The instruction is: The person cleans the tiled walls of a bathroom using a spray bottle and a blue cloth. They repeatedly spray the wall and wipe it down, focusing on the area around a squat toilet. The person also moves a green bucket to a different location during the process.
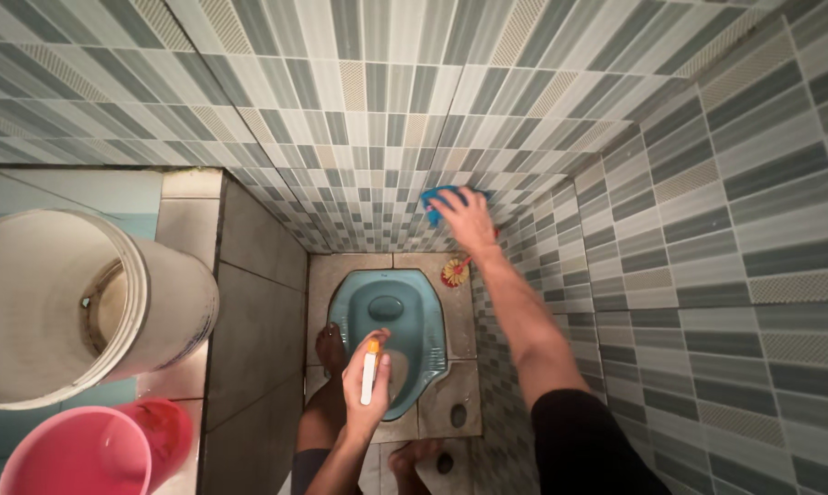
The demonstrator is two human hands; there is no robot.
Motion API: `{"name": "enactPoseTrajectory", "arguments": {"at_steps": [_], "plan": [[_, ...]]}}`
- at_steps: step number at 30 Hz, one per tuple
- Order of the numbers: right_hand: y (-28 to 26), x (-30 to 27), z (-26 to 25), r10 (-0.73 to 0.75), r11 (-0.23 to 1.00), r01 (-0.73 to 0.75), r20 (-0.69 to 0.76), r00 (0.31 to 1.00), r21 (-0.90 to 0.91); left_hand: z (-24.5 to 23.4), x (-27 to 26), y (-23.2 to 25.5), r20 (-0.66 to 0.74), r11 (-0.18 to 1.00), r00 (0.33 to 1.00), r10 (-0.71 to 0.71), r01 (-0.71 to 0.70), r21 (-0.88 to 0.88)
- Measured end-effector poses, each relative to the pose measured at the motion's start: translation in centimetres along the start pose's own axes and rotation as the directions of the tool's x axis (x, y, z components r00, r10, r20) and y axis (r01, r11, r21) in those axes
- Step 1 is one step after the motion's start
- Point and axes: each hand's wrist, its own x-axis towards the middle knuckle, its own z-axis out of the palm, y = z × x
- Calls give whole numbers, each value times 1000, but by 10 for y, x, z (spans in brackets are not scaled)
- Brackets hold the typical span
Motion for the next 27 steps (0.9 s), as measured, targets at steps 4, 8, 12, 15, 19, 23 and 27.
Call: {"name": "enactPoseTrajectory", "arguments": {"at_steps": [4, 8, 12, 15, 19, 23, 27], "plan": [[28, 16, -49, 356, 925, -303, -248, 901, 230, -3, -5, 2, 10, 969, 972, -235, 235, -82], [94, 67, -136, 432, 880, -452, -649, 627, 149, -2, -10, -4, 48, 967, 971, -233, 237, -93], [165, 117, -215, 305, 950, -189, -869, 391, 248, 10, -10, -21, 54, 949, 953, -298, 302, -91], [173, 121, -217, 275, 944, -286, -873, 403, 166, 20, -5, -42, 31, 968, 970, -240, 242, -66], [138, 92, -157, 356, 918, -311, -858, 370, 247, 29, 6, -62, 58, 969, 975, -215, 220, -110], [95, 40, -66, 591, 804, -311, -740, 322, 506, 29, 23, -70, 72, 988, 990, -124, 130, -83], [71, -17, 41, 820, 521, -553, -561, 114, 650, 18, 28, -71, 82, 994, 991, -102, 105, -39]]}}
